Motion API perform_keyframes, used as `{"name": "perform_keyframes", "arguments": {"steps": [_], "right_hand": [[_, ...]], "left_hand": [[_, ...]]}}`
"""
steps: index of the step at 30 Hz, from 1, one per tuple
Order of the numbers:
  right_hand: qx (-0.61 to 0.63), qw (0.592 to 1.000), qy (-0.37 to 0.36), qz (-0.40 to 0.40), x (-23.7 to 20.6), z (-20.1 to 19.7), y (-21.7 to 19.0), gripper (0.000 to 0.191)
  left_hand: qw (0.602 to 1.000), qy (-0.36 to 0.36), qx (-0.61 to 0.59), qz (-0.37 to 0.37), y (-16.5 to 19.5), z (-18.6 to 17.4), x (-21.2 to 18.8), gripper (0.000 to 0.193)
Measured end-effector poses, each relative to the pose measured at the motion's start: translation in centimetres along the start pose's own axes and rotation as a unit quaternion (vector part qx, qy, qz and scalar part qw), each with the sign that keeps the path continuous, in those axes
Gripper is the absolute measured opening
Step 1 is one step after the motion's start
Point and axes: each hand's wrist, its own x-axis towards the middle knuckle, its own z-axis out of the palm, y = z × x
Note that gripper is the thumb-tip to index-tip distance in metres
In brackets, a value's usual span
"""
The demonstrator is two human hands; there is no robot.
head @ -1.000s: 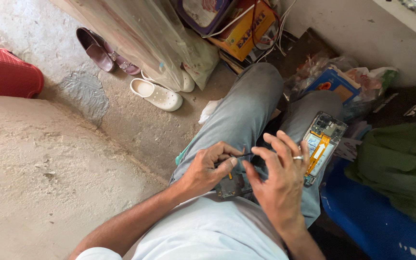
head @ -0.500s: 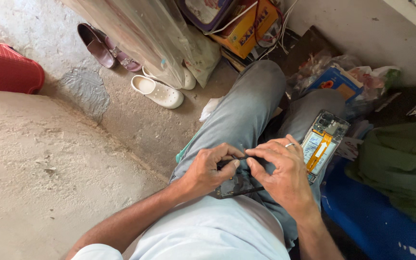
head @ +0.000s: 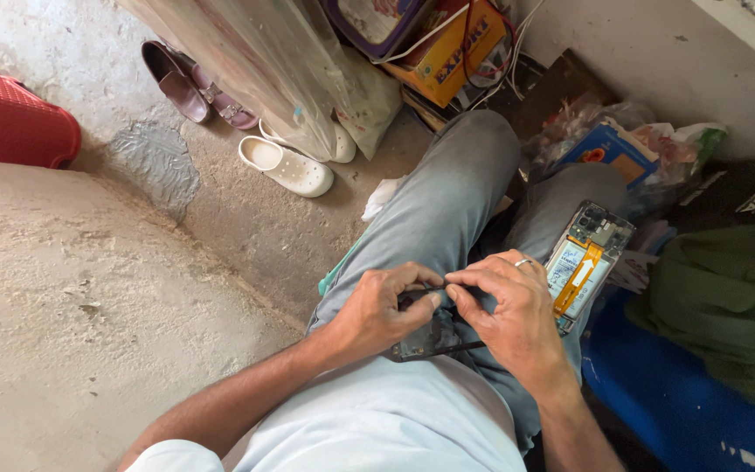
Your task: The person is repairing a smartphone by using a screwdriver to remove screws from the phone's back cover. They then detach the back cover and handle the internal components, including the battery and circuit board.
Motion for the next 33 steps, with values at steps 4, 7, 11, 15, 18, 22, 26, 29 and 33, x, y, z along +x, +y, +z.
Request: {"name": "perform_keyframes", "arguments": {"steps": [4,7,11,15,18,22,26,29,33], "right_hand": [[0.001,1.000,-0.016,0.016,-0.1,0.1,0.1,0.015],[0.008,0.999,-0.029,0.015,-0.2,-0.2,0.2,0.016],[0.002,1.000,-0.029,-0.006,-0.1,-0.6,0.2,0.022],[0.010,0.995,-0.085,0.059,0.2,-0.8,0.2,0.019],[0.005,0.994,-0.094,0.061,0.5,-0.8,0.1,0.016],[-0.014,0.990,-0.112,0.081,0.7,-1.0,-0.1,0.018],[-0.047,0.988,-0.121,0.078,0.9,-0.7,-0.4,0.022],[-0.061,0.995,-0.078,0.026,0.8,-0.2,-0.6,0.022],[-0.061,0.995,-0.073,0.042,0.5,0.3,-0.6,0.021]], "left_hand": [[0.998,0.003,0.003,-0.065,0.0,0.2,0.1,0.020],[0.994,-0.002,-0.030,-0.103,-0.4,0.3,0.1,0.021],[0.989,-0.008,-0.079,-0.126,-1.5,0.5,0.3,0.021],[0.970,-0.012,-0.155,-0.187,-2.4,0.7,0.3,0.022],[0.954,-0.016,-0.205,-0.216,-2.7,0.7,0.3,0.022],[0.952,-0.015,-0.209,-0.223,-2.7,0.7,0.3,0.022],[0.953,-0.018,-0.207,-0.221,-2.7,0.6,0.2,0.023],[0.955,-0.016,-0.199,-0.220,-2.6,0.6,0.2,0.023],[0.951,-0.022,-0.216,-0.218,-2.6,0.6,0.0,0.022]]}}
